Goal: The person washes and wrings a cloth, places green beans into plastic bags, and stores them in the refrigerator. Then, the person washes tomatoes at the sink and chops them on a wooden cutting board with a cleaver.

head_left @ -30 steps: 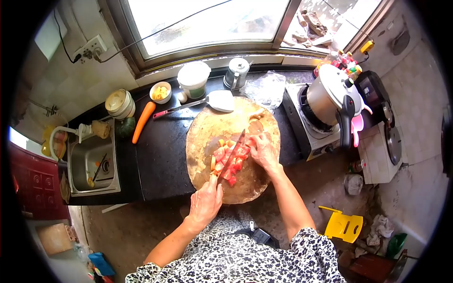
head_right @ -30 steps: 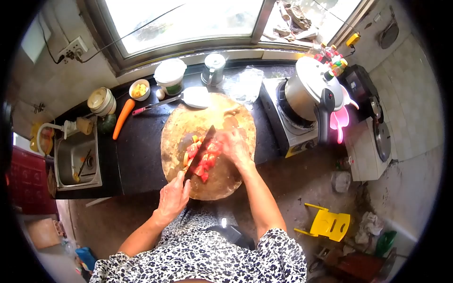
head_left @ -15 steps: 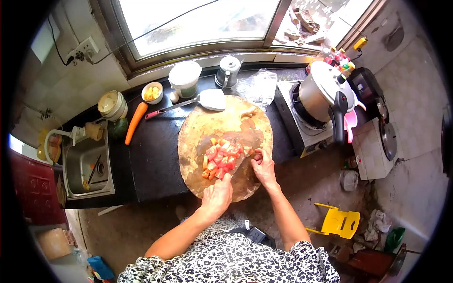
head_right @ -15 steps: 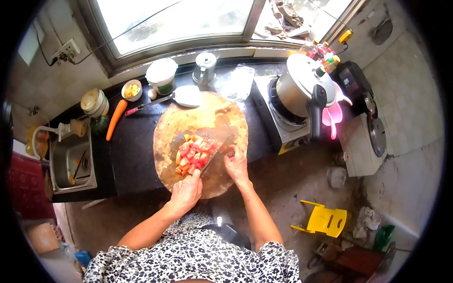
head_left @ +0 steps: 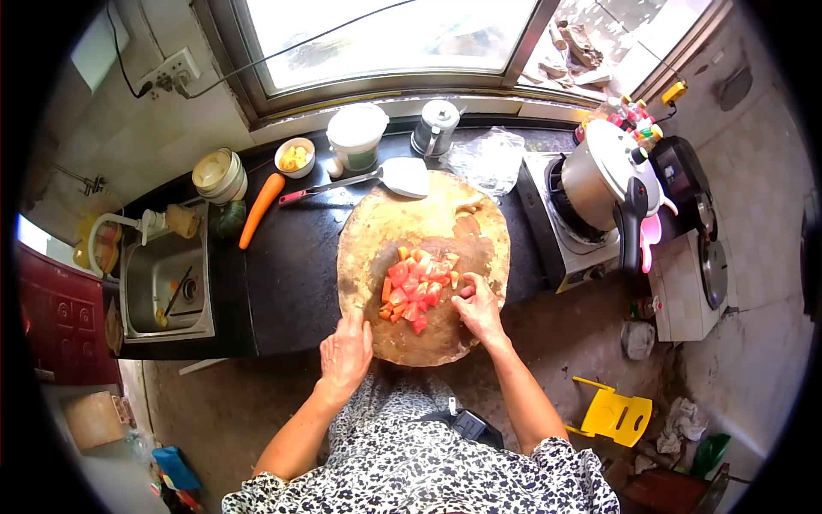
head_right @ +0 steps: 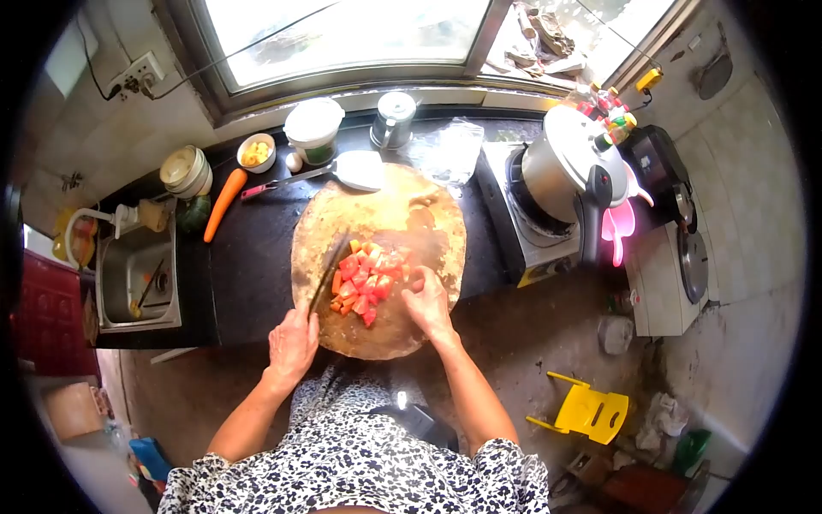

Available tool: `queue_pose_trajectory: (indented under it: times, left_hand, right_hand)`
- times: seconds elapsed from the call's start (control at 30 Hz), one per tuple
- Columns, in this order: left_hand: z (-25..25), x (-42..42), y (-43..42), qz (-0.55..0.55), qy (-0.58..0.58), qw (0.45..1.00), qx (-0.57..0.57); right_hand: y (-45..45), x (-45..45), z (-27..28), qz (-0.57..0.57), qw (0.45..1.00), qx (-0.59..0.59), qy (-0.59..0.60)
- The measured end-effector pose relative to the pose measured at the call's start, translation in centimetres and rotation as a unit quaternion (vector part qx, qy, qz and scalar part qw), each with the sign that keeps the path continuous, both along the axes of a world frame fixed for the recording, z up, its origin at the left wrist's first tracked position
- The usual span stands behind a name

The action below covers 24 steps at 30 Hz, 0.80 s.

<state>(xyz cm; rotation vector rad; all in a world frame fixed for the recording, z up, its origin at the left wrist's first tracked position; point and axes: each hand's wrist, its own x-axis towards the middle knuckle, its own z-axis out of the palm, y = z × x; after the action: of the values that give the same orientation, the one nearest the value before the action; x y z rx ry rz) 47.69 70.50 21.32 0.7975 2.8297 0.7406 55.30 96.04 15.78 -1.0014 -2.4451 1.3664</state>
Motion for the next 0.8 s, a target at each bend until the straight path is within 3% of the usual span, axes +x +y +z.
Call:
queue_pose_trajectory:
  times: [0.17, 0.2, 0.3, 0.4, 0.6, 0.7, 0.8]
  left_hand:
    - [-0.1, 0.1, 0.5, -0.017, 0.018, 1.000, 0.006]
    - [0.0, -0.4, 0.6, -0.013, 0.030, 0.999, -0.005]
    - [-1.5, -2.3, 1.1, -0.003, 0.091, 0.996, -0.008]
    - [-4.0, -4.1, 1.9, -0.004, 0.125, 0.992, -0.015]
    - [-5.3, -4.4, 0.8, -0.050, 0.109, 0.992, 0.030]
    - [-2.8, -4.4, -2.8, -0.018, 0.131, 0.989, 0.063]
    - [-1.1, -3.9, -9.6, 0.010, 0.141, 0.989, 0.054]
  right_hand:
    - [0.0, 1.7, -1.7, -0.020, 0.998, 0.022, 0.061]
    - [-0.4, 1.9, -1.4, -0.055, 0.994, -0.052, 0.082]
    - [-1.7, 3.3, -0.3, -0.032, 0.990, -0.043, 0.129]
    - [-4.2, 5.1, 1.4, 0.085, 0.985, -0.019, 0.151]
    - [-11.2, 7.6, 1.2, 0.353, 0.931, -0.084, 0.027]
    - [-15.5, 7.2, -1.0, 0.399, 0.905, -0.147, -0.029]
    - [-20.2, 6.0, -5.0, 0.345, 0.885, -0.307, -0.065]
